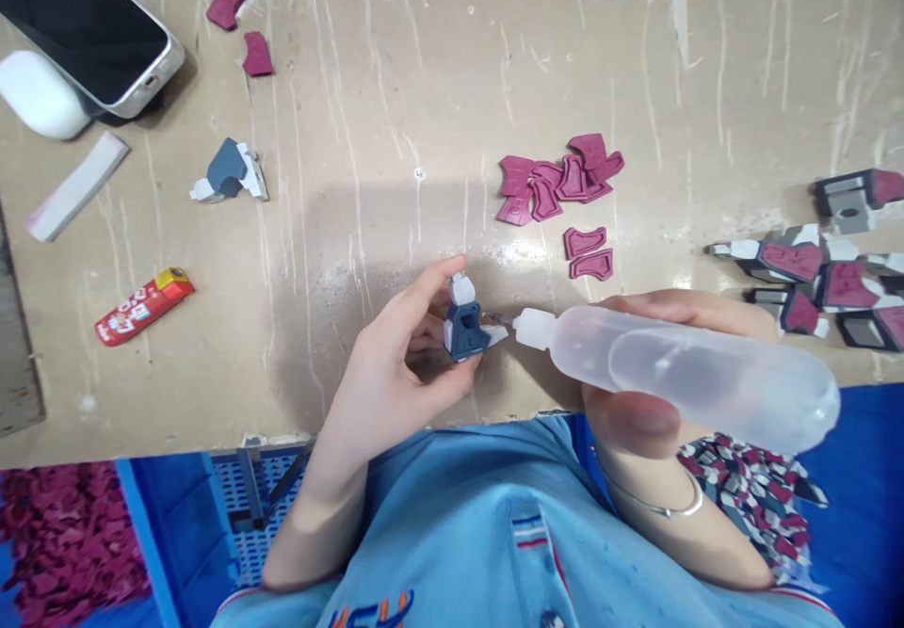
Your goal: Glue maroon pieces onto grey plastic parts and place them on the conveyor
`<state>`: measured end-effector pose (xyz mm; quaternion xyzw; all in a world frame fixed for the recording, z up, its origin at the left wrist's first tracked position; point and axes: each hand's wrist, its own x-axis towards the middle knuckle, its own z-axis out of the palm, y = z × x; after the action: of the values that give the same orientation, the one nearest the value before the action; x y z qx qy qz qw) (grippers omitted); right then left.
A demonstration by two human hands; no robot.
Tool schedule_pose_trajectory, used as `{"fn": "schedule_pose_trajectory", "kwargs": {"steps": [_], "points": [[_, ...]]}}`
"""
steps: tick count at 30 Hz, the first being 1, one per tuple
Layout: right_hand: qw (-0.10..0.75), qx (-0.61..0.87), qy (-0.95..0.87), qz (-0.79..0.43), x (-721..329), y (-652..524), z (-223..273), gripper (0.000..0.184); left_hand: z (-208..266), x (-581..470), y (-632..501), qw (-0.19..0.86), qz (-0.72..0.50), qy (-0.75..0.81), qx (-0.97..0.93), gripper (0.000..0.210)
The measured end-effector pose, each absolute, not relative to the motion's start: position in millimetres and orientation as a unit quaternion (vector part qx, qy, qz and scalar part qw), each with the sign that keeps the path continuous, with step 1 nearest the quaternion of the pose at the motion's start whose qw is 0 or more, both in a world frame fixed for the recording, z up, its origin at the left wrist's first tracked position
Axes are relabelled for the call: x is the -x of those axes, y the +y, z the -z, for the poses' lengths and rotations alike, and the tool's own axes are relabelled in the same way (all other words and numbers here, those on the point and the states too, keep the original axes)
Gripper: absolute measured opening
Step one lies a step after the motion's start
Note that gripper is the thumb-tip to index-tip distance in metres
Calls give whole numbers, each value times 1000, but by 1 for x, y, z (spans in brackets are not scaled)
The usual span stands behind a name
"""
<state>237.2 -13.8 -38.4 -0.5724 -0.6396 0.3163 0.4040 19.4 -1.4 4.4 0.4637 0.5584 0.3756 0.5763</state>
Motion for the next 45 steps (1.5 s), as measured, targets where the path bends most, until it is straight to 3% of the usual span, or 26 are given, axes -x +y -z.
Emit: {"fn": "schedule_pose_trajectory", "kwargs": {"steps": [5, 12, 15, 18, 20, 22, 25, 28, 31, 33, 37, 40, 45], "points": [[411, 564, -653, -294, -238, -6, 29, 52, -5, -20, -1, 579, -376, 561, -458, 66], [593, 541, -562, -197, -224, -7, 22, 44, -4, -20, -2, 571, -370, 562, -470, 65], [637, 483, -418, -431, -242, 14, 17, 39, 2, -18, -4, 559, -376, 554, -489, 66], [568, 281, -91, -769, -282, 45, 16, 30, 6, -16, -5, 540, -379, 549, -513, 66], [520, 114, 148, -834, -307, 64, 19, 20, 7, -14, -5, 535, -365, 556, -521, 66], [473, 19, 245, -846, -321, 75, 21, 4, 6, -14, -4, 537, -351, 560, -524, 66], [502, 111, 84, -853, -315, 71, 18, 26, 4, -14, -4, 539, -343, 562, -525, 64], [494, 435, -322, -680, -292, 52, 6, 50, 4, -14, -3, 536, -343, 561, -530, 64], [420, 604, -548, -397, -273, 37, -2, 40, 3, -14, -3, 533, -342, 558, -536, 64], [382, 642, -604, -277, -268, 33, 1, 31, 4, -13, -4, 532, -343, 556, -538, 63], [276, 665, -688, -88, -274, 31, 19, 31, 8, -13, -6, 530, -356, 549, -539, 64], [298, 646, -691, -127, -278, 27, 23, 27, 11, -14, -8, 526, -369, 542, -542, 67], [453, 560, -593, -360, -253, 11, 3, 18, 6, -15, -5, 545, -349, 546, -532, 68]]}}
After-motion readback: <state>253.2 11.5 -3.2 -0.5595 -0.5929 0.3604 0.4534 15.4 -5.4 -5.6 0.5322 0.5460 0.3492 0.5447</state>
